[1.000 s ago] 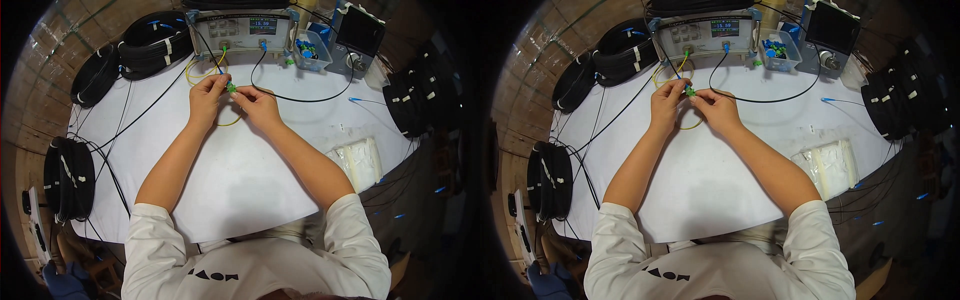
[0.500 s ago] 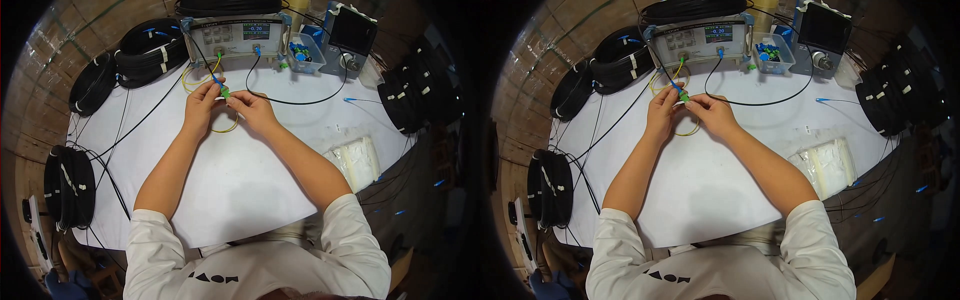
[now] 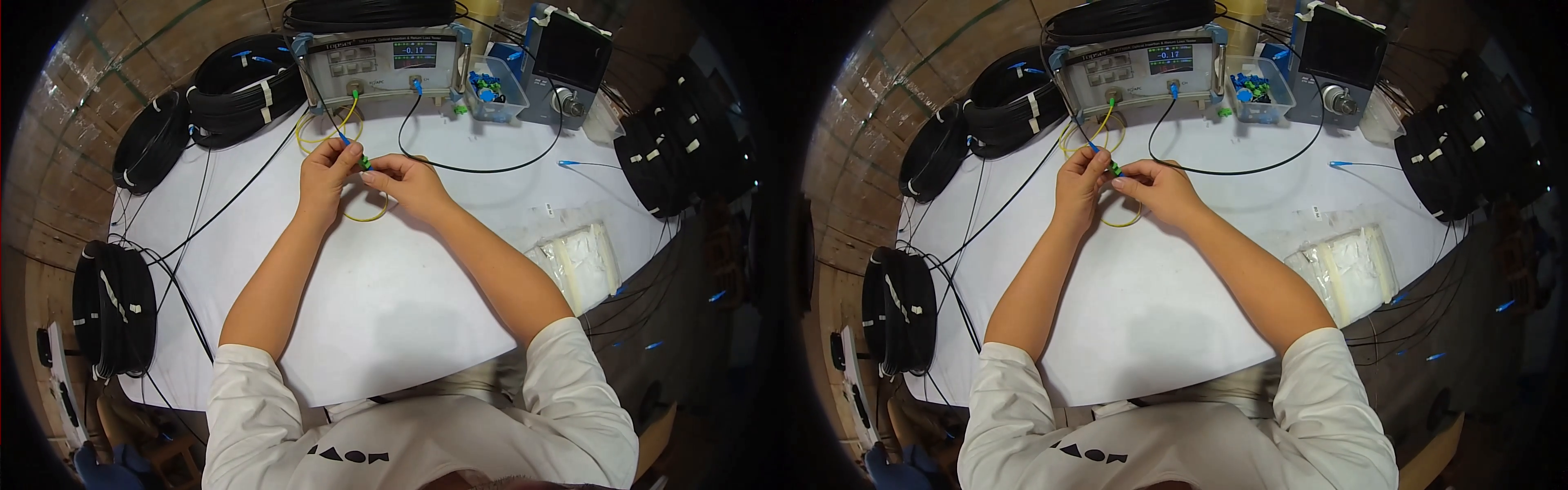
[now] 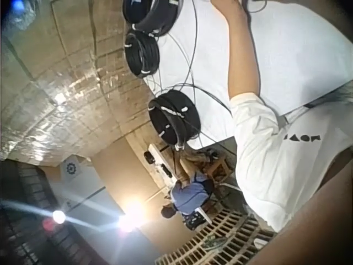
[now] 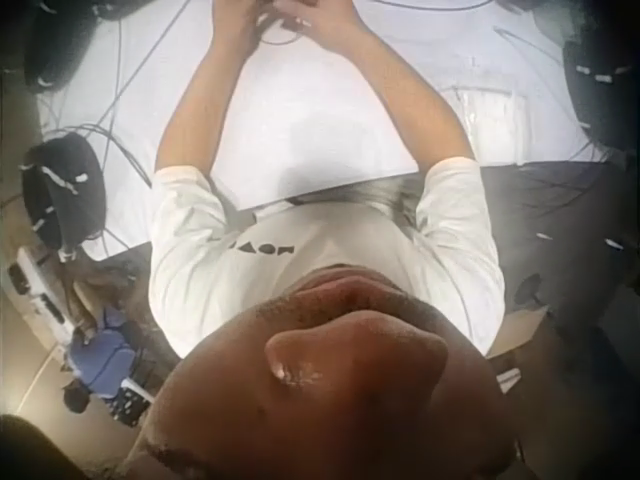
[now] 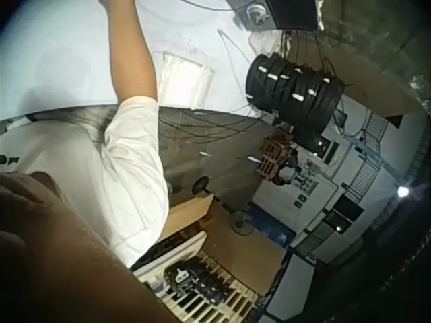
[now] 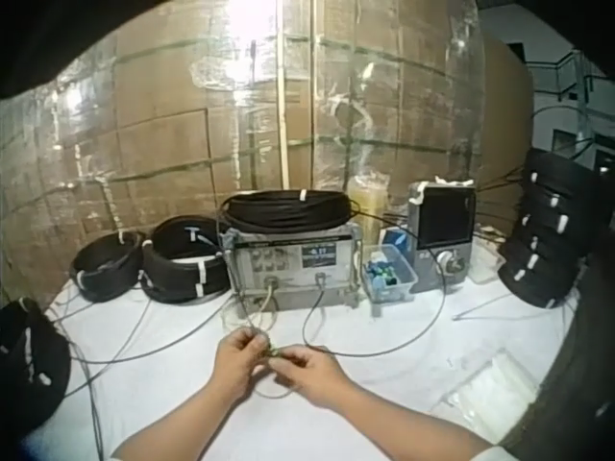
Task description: Testing fiber optic cable coils by connecting them to a measurement device.
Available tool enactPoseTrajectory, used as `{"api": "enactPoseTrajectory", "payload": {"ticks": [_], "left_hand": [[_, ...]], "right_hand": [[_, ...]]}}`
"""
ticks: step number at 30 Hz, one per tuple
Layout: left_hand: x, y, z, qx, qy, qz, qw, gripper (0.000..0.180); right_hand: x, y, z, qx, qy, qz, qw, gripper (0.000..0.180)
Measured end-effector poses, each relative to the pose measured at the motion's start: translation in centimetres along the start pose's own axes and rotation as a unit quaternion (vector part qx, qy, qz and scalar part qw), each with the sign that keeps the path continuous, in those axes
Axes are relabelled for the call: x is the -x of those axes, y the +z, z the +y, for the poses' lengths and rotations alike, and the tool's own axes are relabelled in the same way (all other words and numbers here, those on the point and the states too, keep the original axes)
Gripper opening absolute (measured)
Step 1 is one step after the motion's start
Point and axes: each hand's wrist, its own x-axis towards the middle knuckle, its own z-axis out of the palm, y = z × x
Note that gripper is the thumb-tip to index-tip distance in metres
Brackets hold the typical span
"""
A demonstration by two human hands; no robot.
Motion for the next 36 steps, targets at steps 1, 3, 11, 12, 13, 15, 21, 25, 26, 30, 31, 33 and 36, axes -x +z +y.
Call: {"api": "enactPoseTrajectory", "payload": {"ticks": [1, 3, 11, 12, 13, 15, 21, 25, 26, 30, 31, 33, 36], "left_hand": [[-0.04, 0.10, -0.03, 0.000, 0.000, -0.001, 1.000, 0.016], [-0.03, 0.27, -0.11, -0.003, 0.006, 0.018, 1.000, 0.021], [0.16, 0.56, 0.10, -0.018, 0.012, 0.024, 0.999, 0.023], [0.21, 0.55, 0.04, -0.033, 0.017, 0.016, 0.999, 0.016], [0.24, 0.51, 0.06, -0.034, 0.017, 0.016, 0.999, 0.016], [0.27, 0.43, 0.11, -0.036, 0.008, 0.021, 0.999, 0.016], [0.17, 0.43, 0.06, -0.022, 0.014, 0.025, 0.999, 0.023], [0.20, 0.55, 0.13, -0.019, 0.006, 0.030, 0.999, 0.024], [0.19, 0.62, 0.18, -0.024, 0.006, 0.028, 0.999, 0.024], [0.20, 0.41, 0.16, -0.025, 0.006, 0.029, 0.999, 0.024], [0.21, 0.47, 0.16, -0.025, 0.006, 0.029, 0.999, 0.024], [0.22, 0.58, 0.19, -0.027, 0.007, 0.028, 0.999, 0.023], [0.20, 0.57, 0.12, -0.025, 0.009, 0.023, 0.999, 0.023]], "right_hand": [[-0.10, -0.02, 0.05, 0.015, 0.002, -0.005, 1.000, 0.033], [-0.11, -0.08, 0.20, 0.009, -0.001, -0.008, 1.000, 0.032], [0.03, 0.01, 0.01, 0.028, -0.011, -0.001, 1.000, 0.028], [-0.05, -0.01, 0.13, 0.026, -0.015, -0.002, 1.000, 0.028], [-0.12, 0.07, 0.09, 0.023, -0.019, -0.004, 1.000, 0.028], [-0.06, 0.11, 0.02, 0.025, -0.019, -0.005, 0.999, 0.027], [-0.15, 0.00, 0.12, 0.028, -0.015, -0.014, 0.999, 0.025], [-0.13, -0.08, -0.06, 0.049, -0.004, -0.016, 0.999, 0.024], [-0.17, -0.16, 0.09, 0.049, -0.004, -0.016, 0.999, 0.024], [-0.12, 0.15, -0.12, 0.038, -0.001, -0.015, 0.999, 0.023], [-0.08, 0.12, -0.13, 0.039, 0.001, -0.015, 0.999, 0.023], [-0.11, 0.05, 0.02, 0.037, -0.002, -0.015, 0.999, 0.023], [-0.26, -0.09, 0.38, 0.034, -0.007, -0.016, 0.999, 0.023]]}}
